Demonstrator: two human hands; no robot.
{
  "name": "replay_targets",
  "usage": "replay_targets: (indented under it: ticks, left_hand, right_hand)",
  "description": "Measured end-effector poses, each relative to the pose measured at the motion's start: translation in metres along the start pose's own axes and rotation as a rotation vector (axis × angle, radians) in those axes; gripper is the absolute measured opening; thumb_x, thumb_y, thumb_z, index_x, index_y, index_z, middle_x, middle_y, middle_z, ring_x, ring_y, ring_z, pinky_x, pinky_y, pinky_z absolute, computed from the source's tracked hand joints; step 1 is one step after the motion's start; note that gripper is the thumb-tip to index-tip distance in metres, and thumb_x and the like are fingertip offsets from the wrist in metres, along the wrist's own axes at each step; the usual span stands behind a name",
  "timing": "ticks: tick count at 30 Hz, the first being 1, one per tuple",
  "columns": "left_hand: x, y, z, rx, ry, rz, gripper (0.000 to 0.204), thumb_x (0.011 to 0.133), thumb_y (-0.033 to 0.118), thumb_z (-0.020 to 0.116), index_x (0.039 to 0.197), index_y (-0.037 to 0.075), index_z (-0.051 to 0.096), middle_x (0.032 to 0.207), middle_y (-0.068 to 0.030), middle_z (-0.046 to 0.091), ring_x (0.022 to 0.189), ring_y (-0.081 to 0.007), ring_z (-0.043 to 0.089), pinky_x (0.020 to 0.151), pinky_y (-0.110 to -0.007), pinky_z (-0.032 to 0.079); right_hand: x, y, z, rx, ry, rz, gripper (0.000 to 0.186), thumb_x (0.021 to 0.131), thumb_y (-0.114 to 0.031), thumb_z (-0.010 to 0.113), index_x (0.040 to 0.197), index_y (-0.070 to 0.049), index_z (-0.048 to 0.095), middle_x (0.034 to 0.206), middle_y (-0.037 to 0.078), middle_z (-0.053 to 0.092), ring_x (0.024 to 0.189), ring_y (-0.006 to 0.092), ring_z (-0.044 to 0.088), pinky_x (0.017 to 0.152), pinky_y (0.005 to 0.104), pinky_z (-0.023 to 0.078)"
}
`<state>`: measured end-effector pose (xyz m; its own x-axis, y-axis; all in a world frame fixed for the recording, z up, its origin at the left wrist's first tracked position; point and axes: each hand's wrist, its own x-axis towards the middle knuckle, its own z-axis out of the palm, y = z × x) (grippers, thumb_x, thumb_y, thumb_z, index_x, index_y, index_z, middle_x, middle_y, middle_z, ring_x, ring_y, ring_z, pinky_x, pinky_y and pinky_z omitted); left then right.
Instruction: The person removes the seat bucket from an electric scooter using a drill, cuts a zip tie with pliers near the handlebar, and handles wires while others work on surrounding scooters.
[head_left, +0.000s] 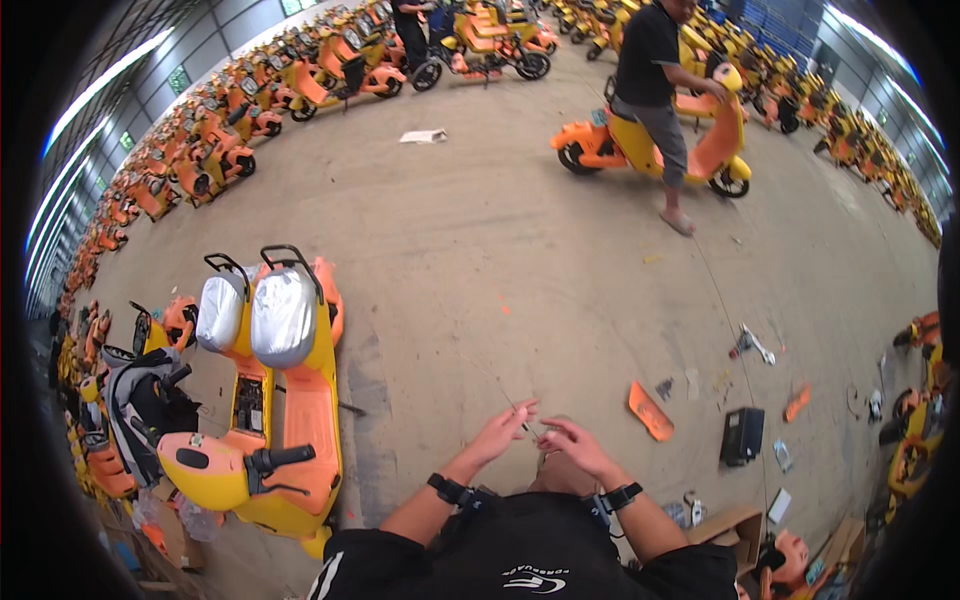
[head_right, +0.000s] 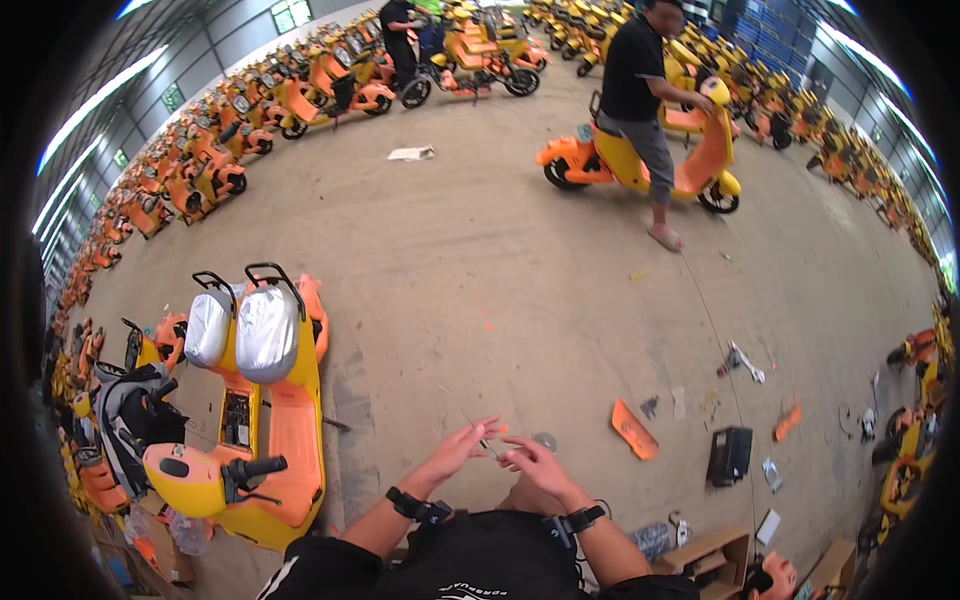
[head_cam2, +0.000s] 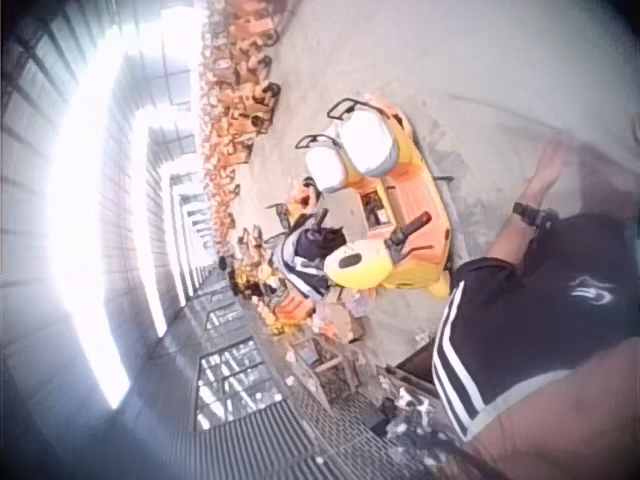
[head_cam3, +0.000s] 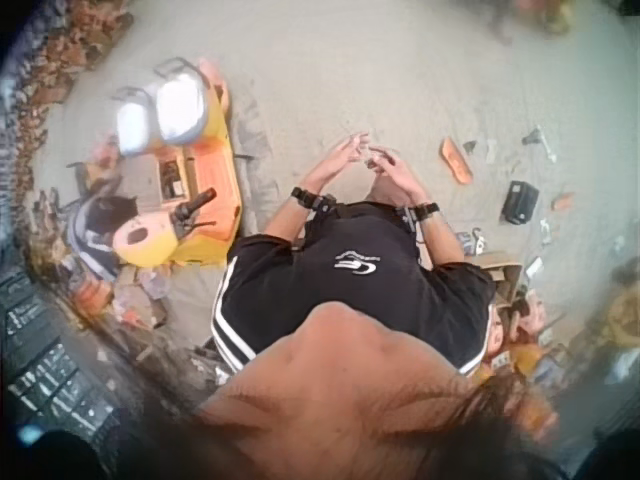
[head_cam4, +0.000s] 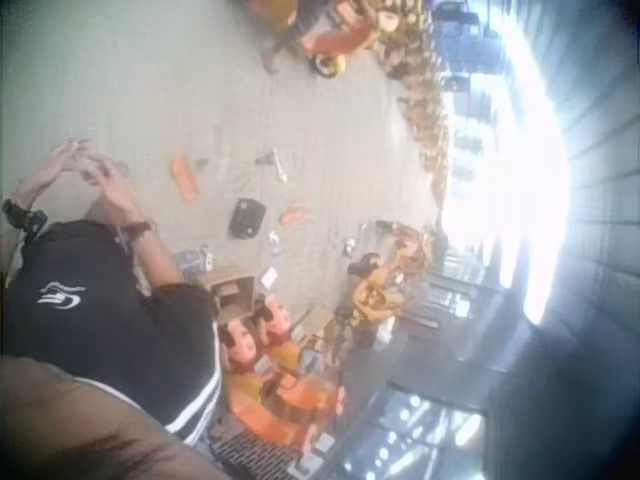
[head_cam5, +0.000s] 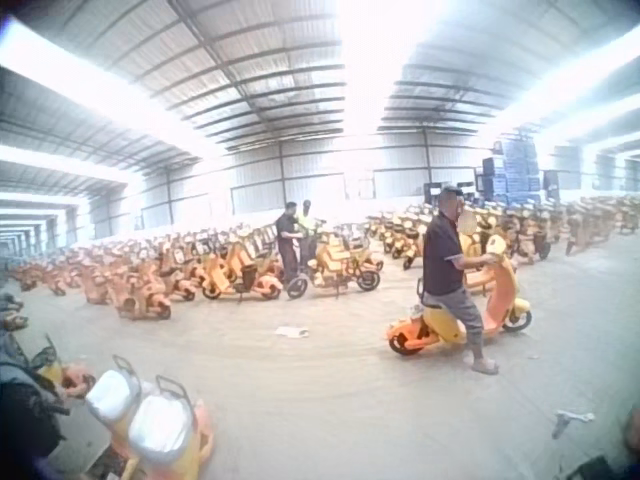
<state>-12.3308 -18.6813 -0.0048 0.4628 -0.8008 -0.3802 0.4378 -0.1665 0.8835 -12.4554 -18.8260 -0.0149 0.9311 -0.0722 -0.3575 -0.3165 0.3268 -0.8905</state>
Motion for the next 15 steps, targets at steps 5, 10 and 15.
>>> replay_targets:
  ticks: [5,10,15]
  left_hand:
    - [0.084,0.011,-0.076,-0.106,-0.040,-0.081,0.047,0.090,0.038,0.029,0.127,0.009,0.032,0.104,-0.0069,0.051,0.092,-0.0154,0.050,0.077,-0.028,0.042]
    - [0.145,0.087,-0.178,0.385,0.237,-0.108,0.047,0.084,0.036,0.044,0.120,0.006,0.040,0.099,-0.0091,0.056,0.084,-0.0183,0.055,0.071,-0.029,0.044]
    - [0.132,0.052,-0.318,0.653,1.024,-0.190,0.034,0.074,0.026,0.054,0.100,0.003,0.052,0.086,-0.0167,0.059,0.080,-0.0270,0.057,0.072,-0.034,0.045]
  right_hand:
    - [0.155,-0.027,0.006,-0.052,-0.130,-0.034,0.022,0.086,-0.017,0.046,0.097,0.001,0.051,0.076,0.005,0.058,0.066,0.0117,0.056,0.061,0.0229,0.045]
    - [0.299,-0.058,-0.062,0.091,-0.014,0.160,0.023,0.085,-0.020,0.047,0.094,0.000,0.053,0.076,0.007,0.058,0.063,0.0134,0.055,0.060,0.0240,0.046]
    - [0.415,-0.153,-0.103,0.272,0.015,0.250,0.025,0.084,-0.022,0.047,0.096,-0.002,0.053,0.082,0.007,0.059,0.075,0.0142,0.056,0.070,0.0264,0.045]
